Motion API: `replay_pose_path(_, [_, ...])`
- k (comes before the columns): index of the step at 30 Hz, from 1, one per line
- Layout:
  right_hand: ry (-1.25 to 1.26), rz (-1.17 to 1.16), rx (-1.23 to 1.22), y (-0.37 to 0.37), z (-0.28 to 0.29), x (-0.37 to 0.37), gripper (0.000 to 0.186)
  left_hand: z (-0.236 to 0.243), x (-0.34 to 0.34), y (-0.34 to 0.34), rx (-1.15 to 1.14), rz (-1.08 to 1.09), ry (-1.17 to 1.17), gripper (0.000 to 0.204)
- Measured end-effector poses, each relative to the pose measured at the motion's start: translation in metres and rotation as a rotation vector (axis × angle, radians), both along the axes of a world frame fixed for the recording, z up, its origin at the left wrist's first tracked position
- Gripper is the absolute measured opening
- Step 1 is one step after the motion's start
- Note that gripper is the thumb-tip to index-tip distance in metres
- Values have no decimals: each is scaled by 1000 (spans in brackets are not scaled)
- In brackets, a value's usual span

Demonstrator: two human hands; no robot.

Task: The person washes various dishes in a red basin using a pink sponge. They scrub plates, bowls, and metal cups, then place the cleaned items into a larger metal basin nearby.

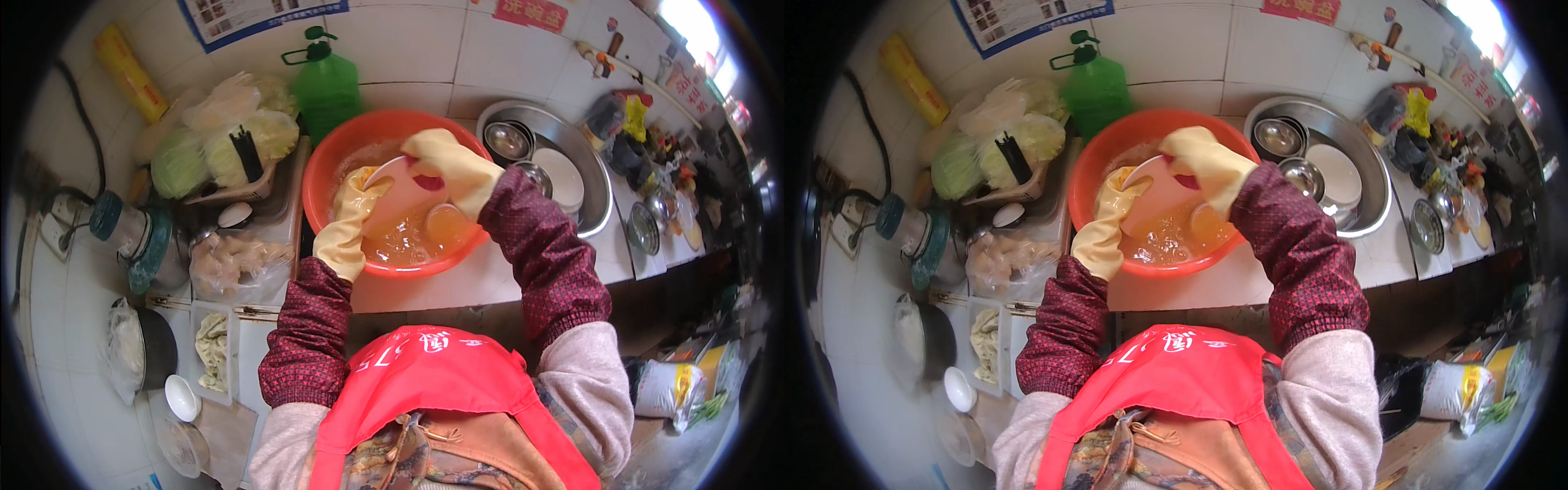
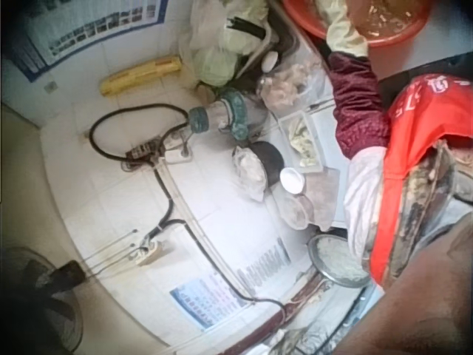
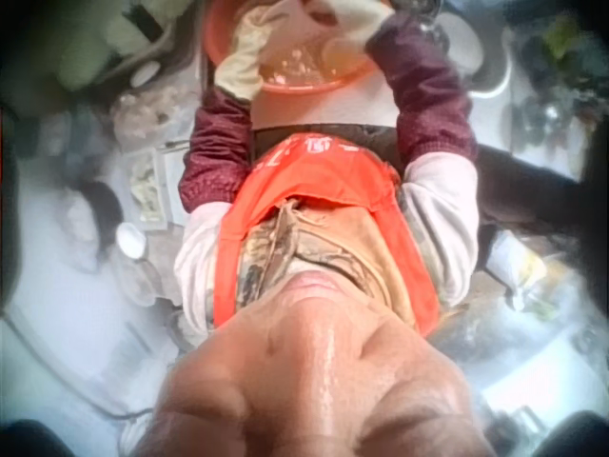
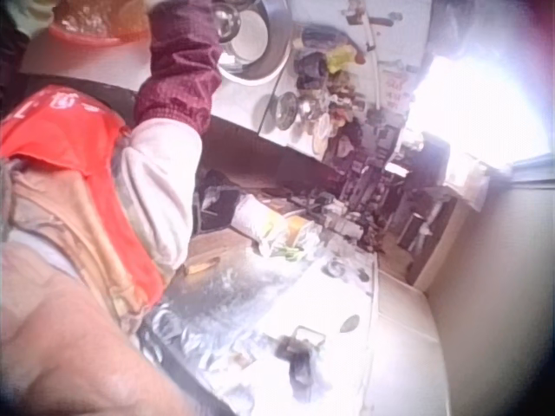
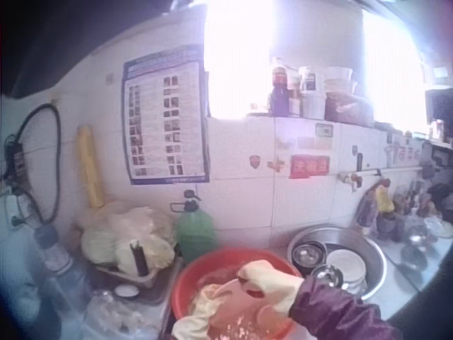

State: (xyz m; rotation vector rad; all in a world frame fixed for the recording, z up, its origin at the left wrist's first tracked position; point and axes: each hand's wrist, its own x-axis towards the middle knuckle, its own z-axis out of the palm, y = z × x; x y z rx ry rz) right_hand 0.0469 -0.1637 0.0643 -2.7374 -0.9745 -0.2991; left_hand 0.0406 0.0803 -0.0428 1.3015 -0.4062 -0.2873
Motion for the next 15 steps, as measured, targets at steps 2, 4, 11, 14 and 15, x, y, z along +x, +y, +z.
replay_pose_path(2, [160, -113, -48, 46, 11, -1, 18, -9, 7, 0, -14, -25, -137, 22])
replay_pose_path(4, [647, -405, 429, 58, 17, -6, 18, -17, 17, 2, 175, 83, -253, 19])
replay_pose_path(11, [1082, -106, 845, -15, -23, -36, 22, -18, 17, 4, 265, 79, -104, 22])
replay_pose_path(14, [1232, -349, 1181, -25, -48, -63, 24, -10, 12, 3, 218, 105, -46, 23])
replay_pose_path(15, [1283, -399, 1239, -24, -49, -64, 24, -9, 11, 3, 192, 98, -39, 23])
